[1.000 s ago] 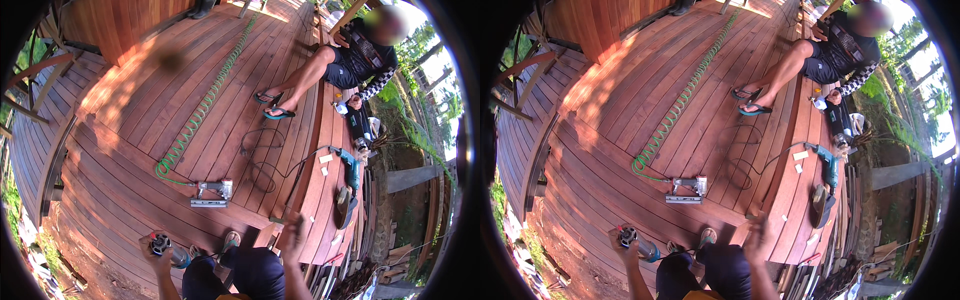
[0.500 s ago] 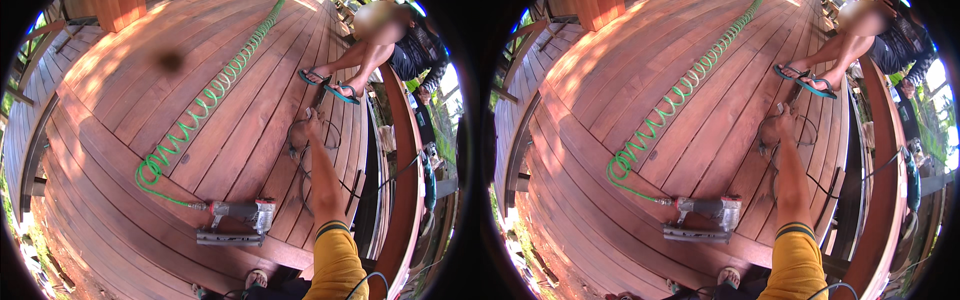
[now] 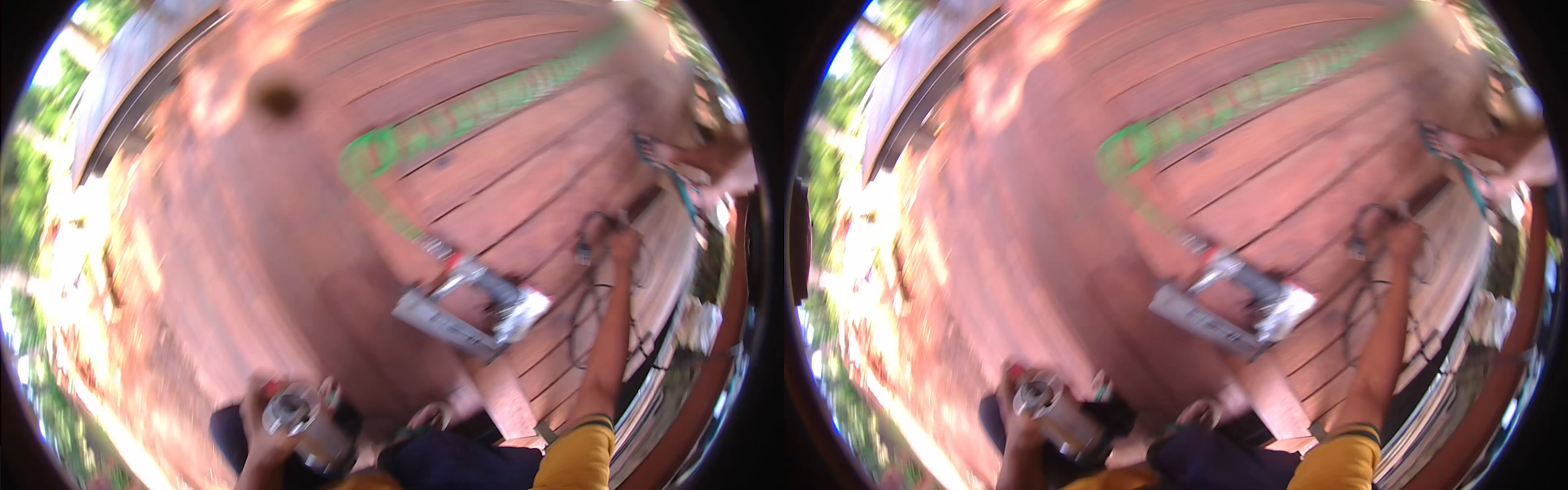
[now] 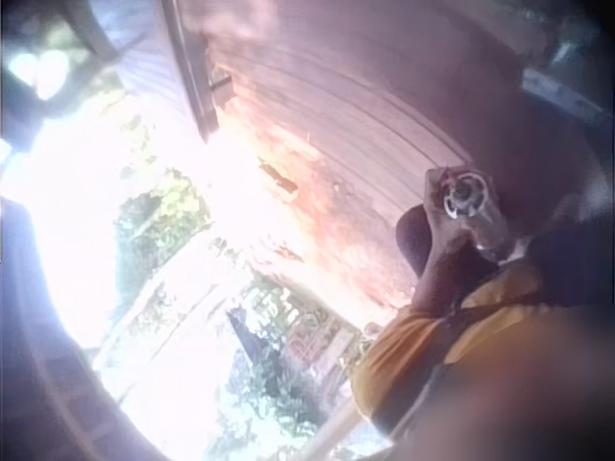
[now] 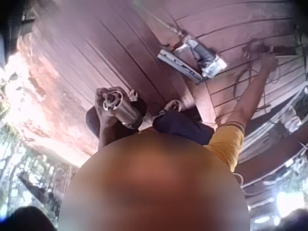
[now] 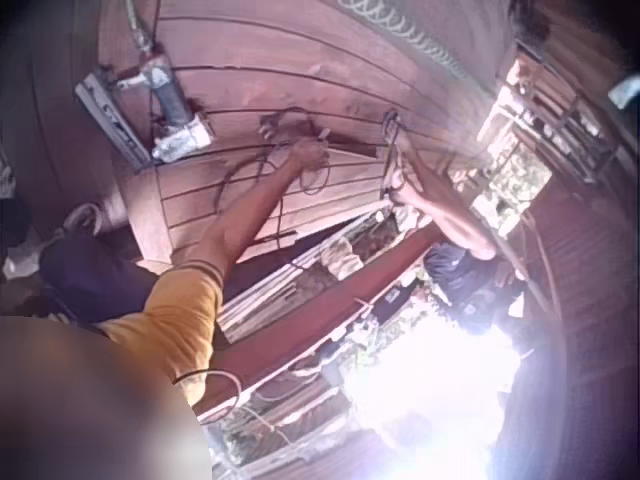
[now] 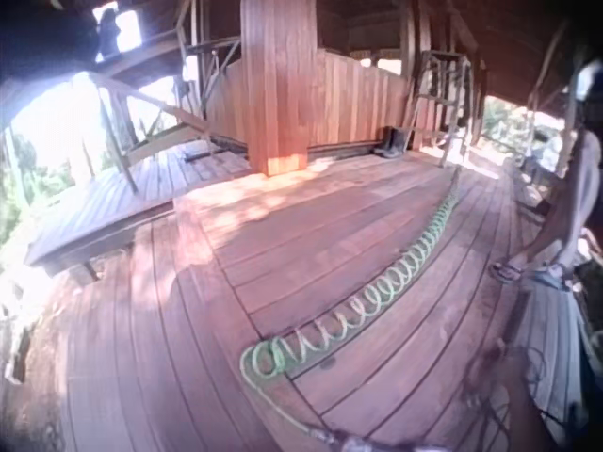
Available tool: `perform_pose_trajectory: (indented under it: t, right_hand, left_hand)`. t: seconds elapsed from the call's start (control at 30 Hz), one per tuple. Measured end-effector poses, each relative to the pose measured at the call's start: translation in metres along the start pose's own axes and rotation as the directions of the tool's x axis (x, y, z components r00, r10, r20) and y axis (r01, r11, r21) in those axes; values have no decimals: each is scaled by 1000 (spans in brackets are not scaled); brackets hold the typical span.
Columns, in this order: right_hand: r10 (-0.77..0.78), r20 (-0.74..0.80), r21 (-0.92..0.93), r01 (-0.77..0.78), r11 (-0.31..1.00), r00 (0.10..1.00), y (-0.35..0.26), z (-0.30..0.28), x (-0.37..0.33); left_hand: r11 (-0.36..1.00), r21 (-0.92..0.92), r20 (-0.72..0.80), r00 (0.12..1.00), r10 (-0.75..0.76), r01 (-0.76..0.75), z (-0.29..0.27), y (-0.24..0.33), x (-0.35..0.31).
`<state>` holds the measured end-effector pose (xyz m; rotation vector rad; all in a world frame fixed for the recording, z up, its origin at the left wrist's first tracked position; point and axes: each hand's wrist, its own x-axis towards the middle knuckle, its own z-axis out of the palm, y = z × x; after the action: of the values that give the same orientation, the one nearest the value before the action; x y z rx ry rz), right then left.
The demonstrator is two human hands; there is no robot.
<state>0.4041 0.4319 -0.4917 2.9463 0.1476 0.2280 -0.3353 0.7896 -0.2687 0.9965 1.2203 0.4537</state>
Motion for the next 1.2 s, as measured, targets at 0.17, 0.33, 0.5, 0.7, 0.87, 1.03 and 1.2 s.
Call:
perform_pose_trajectory:
  t: [0.17, 0.33, 0.5, 0.7, 0.87, 1.03, 1.2]
  right_hand:
    - [-294, 219, 229, 244, 942, 930, 10, -17, -77]
    - [-252, 243, 441, 125, 889, 937, -10, -46, -222]
    - [-283, 297, 710, -13, 704, 912, -43, -87, -344]
    - [-282, 41, 664, 185, 724, 958, -67, -229, -417]
    - [-434, 62, 988, -118, -103, 899, -53, -403, -503]
    - [-310, -441, 895, 441, -74, 842, -53, -504, -584]
    - [-327, -462, 859, 507, 65, 824, -73, -506, -589]
  left_hand:
    - [930, -357, 362, 906, 219, -83, -9, -30, 6]
    - [921, -363, 377, 881, 284, -142, -4, -21, -3]
    - [844, -533, 591, 743, 314, 67, -13, 2, -16]
    - [790, -591, 724, 539, 430, 165, -13, 22, -47]
    - [780, -619, 727, 440, 528, 86, 15, 37, -70]
    - [749, -662, 711, 297, 637, -22, 67, 89, -96]
    - [758, -650, 746, 148, 649, -48, 109, 128, -132]
